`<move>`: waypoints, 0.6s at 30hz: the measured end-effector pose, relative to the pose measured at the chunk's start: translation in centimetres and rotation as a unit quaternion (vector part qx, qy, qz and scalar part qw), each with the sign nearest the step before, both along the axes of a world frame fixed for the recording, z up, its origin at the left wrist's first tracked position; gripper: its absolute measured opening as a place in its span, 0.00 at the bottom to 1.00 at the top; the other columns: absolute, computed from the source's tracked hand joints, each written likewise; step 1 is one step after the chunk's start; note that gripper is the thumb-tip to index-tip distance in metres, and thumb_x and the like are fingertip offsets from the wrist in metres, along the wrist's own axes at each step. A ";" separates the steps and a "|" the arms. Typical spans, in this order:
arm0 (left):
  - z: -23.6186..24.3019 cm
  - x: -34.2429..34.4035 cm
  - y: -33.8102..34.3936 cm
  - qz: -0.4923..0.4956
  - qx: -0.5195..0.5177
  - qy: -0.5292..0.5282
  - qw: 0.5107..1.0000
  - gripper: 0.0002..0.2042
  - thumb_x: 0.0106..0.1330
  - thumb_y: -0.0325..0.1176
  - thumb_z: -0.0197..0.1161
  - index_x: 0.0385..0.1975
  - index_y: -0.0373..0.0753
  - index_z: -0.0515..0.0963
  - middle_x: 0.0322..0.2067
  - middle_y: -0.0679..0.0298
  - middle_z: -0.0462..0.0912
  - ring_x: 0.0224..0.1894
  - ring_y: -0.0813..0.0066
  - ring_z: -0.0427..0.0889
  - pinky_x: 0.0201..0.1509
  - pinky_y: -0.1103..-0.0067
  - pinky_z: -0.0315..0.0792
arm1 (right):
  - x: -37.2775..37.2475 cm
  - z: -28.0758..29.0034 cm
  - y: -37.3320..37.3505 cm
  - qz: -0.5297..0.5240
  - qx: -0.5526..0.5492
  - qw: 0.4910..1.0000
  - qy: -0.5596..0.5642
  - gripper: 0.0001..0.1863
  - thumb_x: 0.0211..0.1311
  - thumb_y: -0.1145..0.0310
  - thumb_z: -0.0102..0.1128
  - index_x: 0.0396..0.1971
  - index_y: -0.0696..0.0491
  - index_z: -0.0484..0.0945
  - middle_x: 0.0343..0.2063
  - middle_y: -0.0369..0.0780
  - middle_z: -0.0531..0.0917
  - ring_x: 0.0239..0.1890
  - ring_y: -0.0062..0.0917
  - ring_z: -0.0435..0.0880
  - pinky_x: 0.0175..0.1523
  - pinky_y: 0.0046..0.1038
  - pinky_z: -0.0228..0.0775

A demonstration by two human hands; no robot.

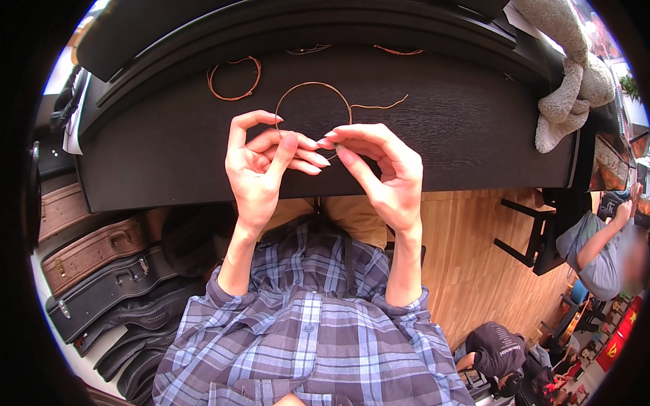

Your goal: The person holds a thin wire and repeatedly bends and twists it into a circular loop. They adjust the loop shape with both hands and occasionally place the wire on the piano surface. The person continues to refine the loop throughout the clip.

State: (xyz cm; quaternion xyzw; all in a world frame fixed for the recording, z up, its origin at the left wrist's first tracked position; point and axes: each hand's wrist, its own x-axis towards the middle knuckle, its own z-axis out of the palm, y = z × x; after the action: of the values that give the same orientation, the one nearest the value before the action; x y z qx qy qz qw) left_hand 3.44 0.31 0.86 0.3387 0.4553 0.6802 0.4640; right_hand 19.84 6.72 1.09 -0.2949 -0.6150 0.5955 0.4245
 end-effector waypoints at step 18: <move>0.1 -0.1 -0.2 -0.019 -0.003 0.004 1.000 0.14 0.72 0.27 0.56 0.51 0.33 0.60 0.34 0.46 0.84 0.33 0.59 0.88 0.32 0.75 0.85 | -1.2 -0.8 -0.4 -0.114 0.093 0.986 -0.076 0.10 0.57 0.84 0.65 0.38 0.58 0.82 0.37 0.41 0.85 0.41 0.25 0.86 0.47 0.23 0.79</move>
State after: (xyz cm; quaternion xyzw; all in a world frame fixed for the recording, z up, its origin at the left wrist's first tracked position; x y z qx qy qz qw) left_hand 3.35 0.15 0.96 0.3484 0.4529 0.6686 0.4759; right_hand 18.65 6.30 0.32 -0.3664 -0.6610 0.4591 0.4670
